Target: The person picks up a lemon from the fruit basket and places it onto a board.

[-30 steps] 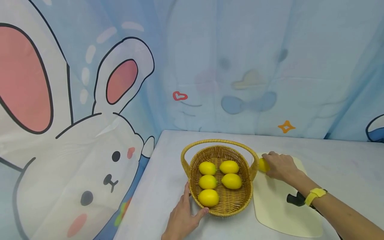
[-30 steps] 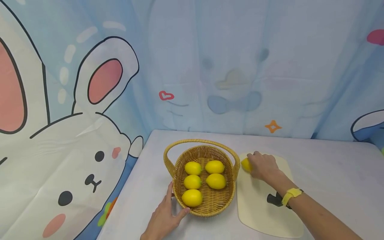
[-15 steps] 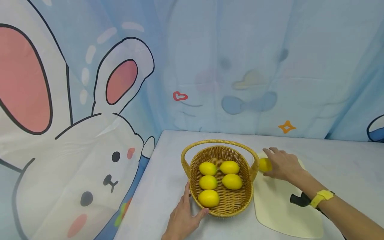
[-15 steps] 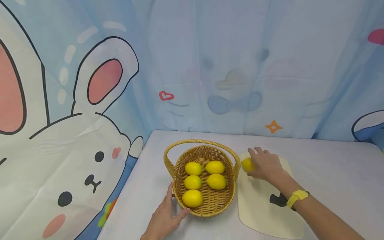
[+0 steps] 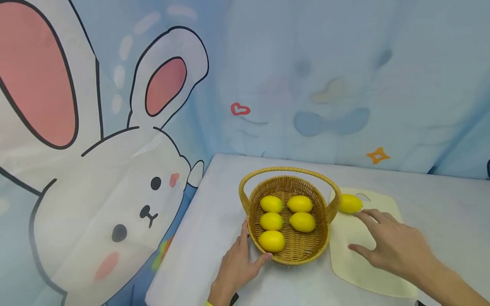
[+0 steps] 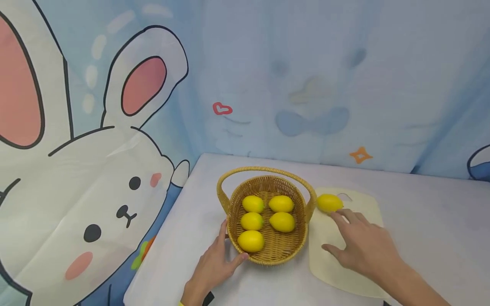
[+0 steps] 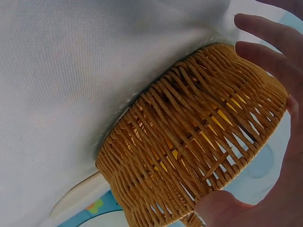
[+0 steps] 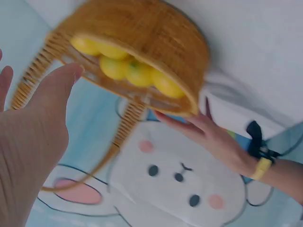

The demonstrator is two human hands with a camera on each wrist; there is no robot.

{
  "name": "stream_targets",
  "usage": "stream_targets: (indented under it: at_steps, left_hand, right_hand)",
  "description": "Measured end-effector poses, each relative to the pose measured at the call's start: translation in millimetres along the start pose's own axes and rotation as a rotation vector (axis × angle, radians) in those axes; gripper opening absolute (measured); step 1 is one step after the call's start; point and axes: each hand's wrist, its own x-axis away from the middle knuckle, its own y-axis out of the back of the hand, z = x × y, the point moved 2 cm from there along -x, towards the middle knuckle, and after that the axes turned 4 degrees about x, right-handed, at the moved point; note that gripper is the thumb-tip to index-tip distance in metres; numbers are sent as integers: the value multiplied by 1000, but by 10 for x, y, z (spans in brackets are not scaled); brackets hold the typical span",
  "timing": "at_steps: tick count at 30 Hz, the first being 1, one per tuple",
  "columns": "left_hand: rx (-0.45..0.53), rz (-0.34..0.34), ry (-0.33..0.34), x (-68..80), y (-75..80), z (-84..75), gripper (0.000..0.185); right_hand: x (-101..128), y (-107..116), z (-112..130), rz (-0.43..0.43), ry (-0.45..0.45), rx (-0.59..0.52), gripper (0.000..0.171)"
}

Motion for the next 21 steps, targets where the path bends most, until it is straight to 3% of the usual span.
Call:
stream_targets:
  at_steps: [4,9,12,17,21]
  left_hand:
    - [5,1,-4,-25,8,2,105]
    - [5,8,11,-38,0,-3,105]
    - [3,13,26,-47,-6,-10,105]
    - [-18,15,32,-63,2,-2,106]
    - [-20,19,26,-69,17,4,106]
  right_hand:
    - [-14,-23,405,-32,66,-34,76]
    - [-225,-239,738,-1,160,-37,91]
    - [-378,-398,825,-18,201,-32,92]
    - [-622,-612,856,-73,207,-17,71]
    - [-751,-732,851,-58,201,-1,55]
